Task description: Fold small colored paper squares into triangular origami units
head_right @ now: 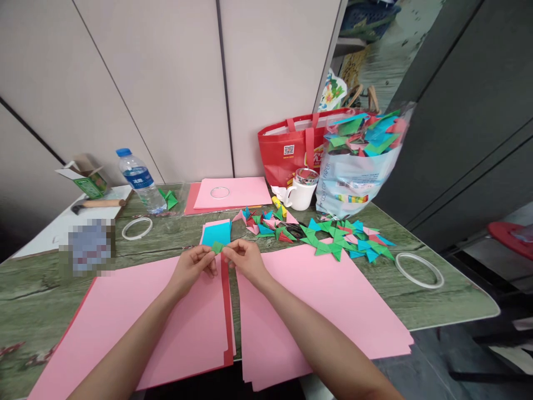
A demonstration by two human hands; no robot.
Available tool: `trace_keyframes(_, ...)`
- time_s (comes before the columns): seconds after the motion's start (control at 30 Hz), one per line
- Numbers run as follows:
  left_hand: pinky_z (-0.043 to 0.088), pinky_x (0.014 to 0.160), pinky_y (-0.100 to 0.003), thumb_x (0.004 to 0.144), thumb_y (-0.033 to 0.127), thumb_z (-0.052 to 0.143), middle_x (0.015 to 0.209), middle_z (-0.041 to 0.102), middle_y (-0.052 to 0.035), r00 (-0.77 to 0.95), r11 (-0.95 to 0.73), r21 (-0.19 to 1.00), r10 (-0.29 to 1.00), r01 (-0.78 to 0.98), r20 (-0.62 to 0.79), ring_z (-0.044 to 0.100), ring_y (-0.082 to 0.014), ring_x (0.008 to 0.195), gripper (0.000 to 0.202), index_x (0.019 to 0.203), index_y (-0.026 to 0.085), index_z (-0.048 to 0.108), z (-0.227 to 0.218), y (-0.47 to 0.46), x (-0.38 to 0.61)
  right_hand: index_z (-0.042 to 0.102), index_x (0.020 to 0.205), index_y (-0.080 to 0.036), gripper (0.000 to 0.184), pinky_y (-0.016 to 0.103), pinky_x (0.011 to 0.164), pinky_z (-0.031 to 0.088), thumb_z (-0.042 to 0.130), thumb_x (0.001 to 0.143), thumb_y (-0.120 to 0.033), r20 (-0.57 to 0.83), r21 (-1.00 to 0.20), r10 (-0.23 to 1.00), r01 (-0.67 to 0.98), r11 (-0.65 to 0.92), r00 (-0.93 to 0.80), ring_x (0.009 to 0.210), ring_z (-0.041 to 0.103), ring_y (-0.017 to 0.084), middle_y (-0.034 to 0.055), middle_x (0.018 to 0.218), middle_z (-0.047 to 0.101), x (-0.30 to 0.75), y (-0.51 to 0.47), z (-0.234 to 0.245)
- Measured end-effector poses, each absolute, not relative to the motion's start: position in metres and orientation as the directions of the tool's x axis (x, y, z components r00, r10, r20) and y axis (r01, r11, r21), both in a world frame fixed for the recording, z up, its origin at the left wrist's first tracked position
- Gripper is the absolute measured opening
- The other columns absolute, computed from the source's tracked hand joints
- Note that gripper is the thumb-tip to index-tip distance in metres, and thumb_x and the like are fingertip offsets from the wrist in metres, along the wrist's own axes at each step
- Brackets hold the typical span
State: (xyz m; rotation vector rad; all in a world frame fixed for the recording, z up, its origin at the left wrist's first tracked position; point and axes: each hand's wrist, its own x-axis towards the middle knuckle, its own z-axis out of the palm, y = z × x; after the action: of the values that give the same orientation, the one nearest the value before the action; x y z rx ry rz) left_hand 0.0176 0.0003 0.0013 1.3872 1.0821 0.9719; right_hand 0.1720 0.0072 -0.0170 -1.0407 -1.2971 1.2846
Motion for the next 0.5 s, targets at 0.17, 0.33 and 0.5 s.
trace_keyframes(0.17, 0.04, 0.046, -0.023, 0.078, 0.033, 0.049, 0.047, 0.054, 0.003, 0.202, -0.234, 0.862, 0.967, 0.449, 0.157, 0.05, -0.0119, 0.042, 0.019, 0.074, 0.017, 0.058, -0.009, 0.002, 0.014, 0.059, 0.07, -0.018, 0.015, 0.023, 0.049, 0.042, 0.056, 0.073, -0.032, 0.195, -0.946, 0.965, 0.226, 0.233, -0.177, 0.055, 0.051, 0.012, -0.0004, 0.063, 0.056, 0.171, 0.007, -0.024)
trace_keyframes(0.33, 0.043, 0.057, -0.025, 0.081, 0.028, 0.046, 0.079, 0.066, -0.0033, 0.275, -0.446, 0.628, 0.893, 0.638, 0.355, 0.057, -0.0149, 0.062, 0.017, 0.087, 0.021, 0.061, -0.02, 0.003, 0.011, 0.059, 0.064, -0.02, 0.014, 0.024, 0.052, 0.039, 0.051, 0.075, -0.023, 0.305, -0.845, 0.928, 0.39, 0.367, -0.213, 0.053, 0.051, 0.013, -0.0013, 0.057, 0.057, 0.173, 0.008, -0.029)
trace_keyframes(0.5, 0.047, 0.078, -0.032, 0.082, 0.025, 0.046, 0.098, 0.061, -0.007, 0.212, -0.507, 0.569, 0.837, 0.647, 0.505, 0.058, -0.0191, 0.09, 0.016, 0.092, 0.02, 0.057, -0.022, 0.008, 0.007, 0.054, 0.061, -0.02, 0.018, 0.026, 0.051, 0.044, 0.052, 0.076, -0.03, 0.181, -0.931, 0.978, 0.301, 0.205, -0.104, 0.05, 0.058, 0.015, 0.0002, 0.059, 0.063, 0.174, 0.012, -0.033)
